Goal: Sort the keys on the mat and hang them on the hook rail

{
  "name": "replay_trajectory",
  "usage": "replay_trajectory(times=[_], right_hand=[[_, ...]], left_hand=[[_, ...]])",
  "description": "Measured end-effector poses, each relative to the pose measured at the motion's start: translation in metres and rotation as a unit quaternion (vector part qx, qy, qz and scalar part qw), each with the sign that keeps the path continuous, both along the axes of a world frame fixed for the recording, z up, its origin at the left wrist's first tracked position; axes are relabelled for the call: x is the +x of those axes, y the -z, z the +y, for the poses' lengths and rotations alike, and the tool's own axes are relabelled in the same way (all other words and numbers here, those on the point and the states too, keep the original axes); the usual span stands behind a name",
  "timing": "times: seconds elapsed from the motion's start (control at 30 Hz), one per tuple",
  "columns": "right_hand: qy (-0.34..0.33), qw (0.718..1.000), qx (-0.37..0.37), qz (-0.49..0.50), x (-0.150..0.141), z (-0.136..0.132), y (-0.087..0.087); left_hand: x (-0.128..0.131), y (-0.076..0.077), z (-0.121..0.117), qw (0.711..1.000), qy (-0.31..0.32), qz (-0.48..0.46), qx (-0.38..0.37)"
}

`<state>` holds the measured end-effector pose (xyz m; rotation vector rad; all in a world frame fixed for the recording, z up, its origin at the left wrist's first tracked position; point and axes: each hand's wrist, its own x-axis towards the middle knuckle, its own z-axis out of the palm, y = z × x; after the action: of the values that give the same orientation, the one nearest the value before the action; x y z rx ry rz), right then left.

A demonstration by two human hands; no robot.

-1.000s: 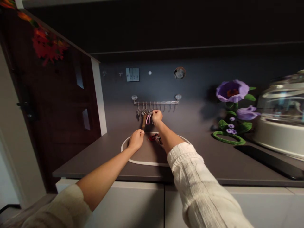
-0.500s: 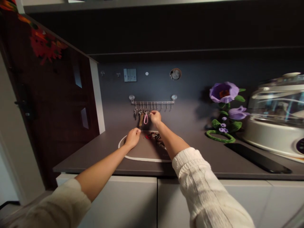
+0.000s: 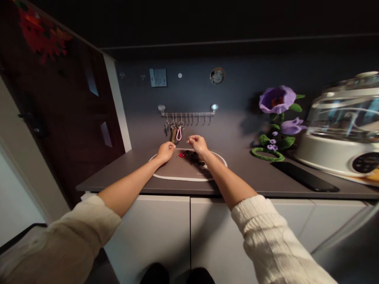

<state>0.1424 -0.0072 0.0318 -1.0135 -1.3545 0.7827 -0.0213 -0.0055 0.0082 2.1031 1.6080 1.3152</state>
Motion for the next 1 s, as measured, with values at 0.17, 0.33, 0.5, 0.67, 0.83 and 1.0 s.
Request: replay_trajectory(times=[0.17, 0.33, 0.5, 0.67, 0.83, 1.0], right_hand=[[0.008, 0.999, -0.009, -0.046, 0.009, -0.003, 0.017], [0.040, 0.989, 0.029, -0.139, 0.013, 0.003, 0.028], [0.100, 0.955, 0.073, -0.268, 0.012, 0.005, 0.030], [0.120, 0.929, 0.077, -0.340, 0.009, 0.003, 0.032], [0.136, 0.924, 0.063, -0.352, 0.010, 0.006, 0.036], [0.132, 0.919, 0.064, -0.367, 0.010, 0.011, 0.038]], left_hand=[[0.011, -0.002, 0.003, 1.000, 0.018, 0.011, -0.005], [0.019, 0.004, 0.011, 0.999, 0.015, 0.041, -0.003], [0.023, 0.009, 0.019, 0.997, -0.002, 0.070, -0.030], [0.031, 0.005, 0.028, 0.994, -0.018, 0.085, -0.064], [0.040, 0.004, 0.038, 0.993, -0.020, 0.087, -0.080], [0.045, 0.011, 0.048, 0.989, -0.014, 0.122, -0.083]])
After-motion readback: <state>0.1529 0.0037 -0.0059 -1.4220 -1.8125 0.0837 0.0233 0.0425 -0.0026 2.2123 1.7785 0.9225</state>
